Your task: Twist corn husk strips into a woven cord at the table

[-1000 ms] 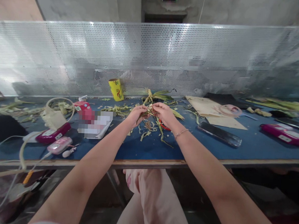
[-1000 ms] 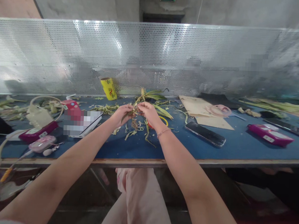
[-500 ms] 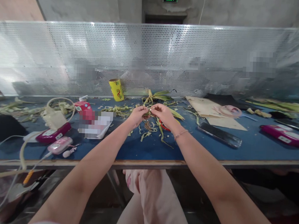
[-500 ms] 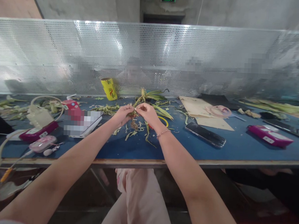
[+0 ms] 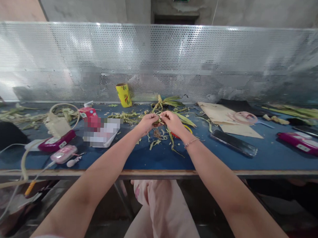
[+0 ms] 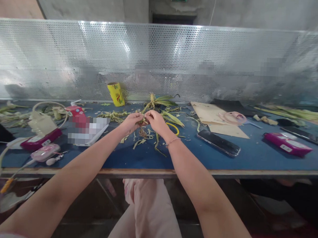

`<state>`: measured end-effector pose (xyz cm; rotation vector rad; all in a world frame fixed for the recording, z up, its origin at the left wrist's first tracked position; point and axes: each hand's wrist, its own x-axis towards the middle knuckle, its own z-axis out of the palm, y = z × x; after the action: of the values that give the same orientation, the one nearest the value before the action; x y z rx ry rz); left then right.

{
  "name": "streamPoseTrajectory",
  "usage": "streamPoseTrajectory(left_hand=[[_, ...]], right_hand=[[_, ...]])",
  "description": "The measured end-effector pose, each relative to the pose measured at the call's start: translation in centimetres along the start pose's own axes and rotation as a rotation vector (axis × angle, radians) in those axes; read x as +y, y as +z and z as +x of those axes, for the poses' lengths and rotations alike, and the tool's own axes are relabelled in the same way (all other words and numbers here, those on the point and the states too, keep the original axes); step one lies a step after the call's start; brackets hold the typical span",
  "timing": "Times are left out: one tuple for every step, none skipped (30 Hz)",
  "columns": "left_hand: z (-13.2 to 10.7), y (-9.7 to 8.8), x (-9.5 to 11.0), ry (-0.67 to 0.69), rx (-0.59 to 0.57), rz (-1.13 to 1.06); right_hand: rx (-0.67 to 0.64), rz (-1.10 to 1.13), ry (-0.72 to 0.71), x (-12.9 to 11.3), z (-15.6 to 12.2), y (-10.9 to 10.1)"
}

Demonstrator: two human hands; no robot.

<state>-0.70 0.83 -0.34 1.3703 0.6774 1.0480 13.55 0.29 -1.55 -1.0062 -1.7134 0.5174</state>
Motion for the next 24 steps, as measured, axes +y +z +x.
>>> streamPoseTrajectory(left_hand=[[0.0,0.0,0.0,0.005,-0.010,0.000],[0.0,0.1,0.0,0.010,-0.021,0.001],[0.0,0.1,-0.1,0.019,-0.030,0.002],[0.0,0.1,-0.1,0.027,-0.041,0.001],[0.0,0.1,0.0,0.036,-0.050,-0.001],[0.0,0.1,0.0,0.044,-0.058,-0.003],[-0.1,0.1,0.0,0.050,-0.068,-0.005],[-0.1,0.1,0.1,0.056,-0.075,-0.004],[-0.1,0.1,0.1,0.059,-0.079,0.001],[-0.2,0.1,0.2,0.061,-0.080,0.009],[-0.2,0.1,0.2,0.062,-0.079,0.020],[-0.3,0.0,0.2,0.061,-0.077,0.032],[-0.3,0.0,0.3,0.059,-0.075,0.044],[-0.3,0.0,0.3,0.056,-0.075,0.054],[-0.3,0.0,0.3,0.051,-0.079,0.062],[-0.4,0.0,0.4,0.047,-0.082,0.067],[-0.4,0.0,0.4,0.043,-0.083,0.069],[-0.4,0.0,0.5,0.040,-0.082,0.069],[-0.5,0.0,0.5,0.037,-0.077,0.070],[-0.5,0.0,0.6,0.035,-0.071,0.071],[-0.6,0.1,0.7,0.032,-0.065,0.073],[-0.7,0.1,0.8,0.029,-0.060,0.074],[-0.7,0.1,0.9,0.027,-0.058,0.076],[-0.8,0.2,1.0,0.024,-0.059,0.080]], right_hand=[[-0.001,0.013,0.008,0.0,0.0,0.0],[-0.003,0.032,0.014,0.0,0.0,0.1],[-0.005,0.056,0.020,0.1,0.0,0.2],[-0.007,0.084,0.025,0.1,0.0,0.3],[-0.009,0.111,0.028,0.2,0.1,0.3],[-0.008,0.134,0.030,0.3,0.1,0.4],[-0.006,0.152,0.031,0.5,0.1,0.5],[-0.002,0.163,0.032,0.6,0.2,0.6],[0.000,0.168,0.031,0.8,0.2,0.6],[0.000,0.169,0.030,1.0,0.3,0.6],[-0.001,0.171,0.031,1.2,0.3,0.7],[-0.005,0.175,0.037,1.3,0.3,0.7],[-0.011,0.183,0.044,1.4,0.4,0.7],[-0.015,0.194,0.051,1.5,0.4,0.7],[-0.020,0.208,0.059,1.5,0.4,0.7],[-0.025,0.225,0.065,1.5,0.4,0.8],[-0.031,0.245,0.069,1.4,0.3,0.8],[-0.037,0.266,0.073,1.3,0.3,0.8],[-0.041,0.283,0.079,1.2,0.3,0.8],[-0.045,0.297,0.087,1.0,0.2,0.9],[-0.050,0.308,0.094,0.9,0.2,0.9],[-0.053,0.315,0.102,0.7,0.1,0.9],[-0.055,0.320,0.110,0.6,0.1,0.9],[-0.056,0.324,0.119,0.4,0.0,1.0]])
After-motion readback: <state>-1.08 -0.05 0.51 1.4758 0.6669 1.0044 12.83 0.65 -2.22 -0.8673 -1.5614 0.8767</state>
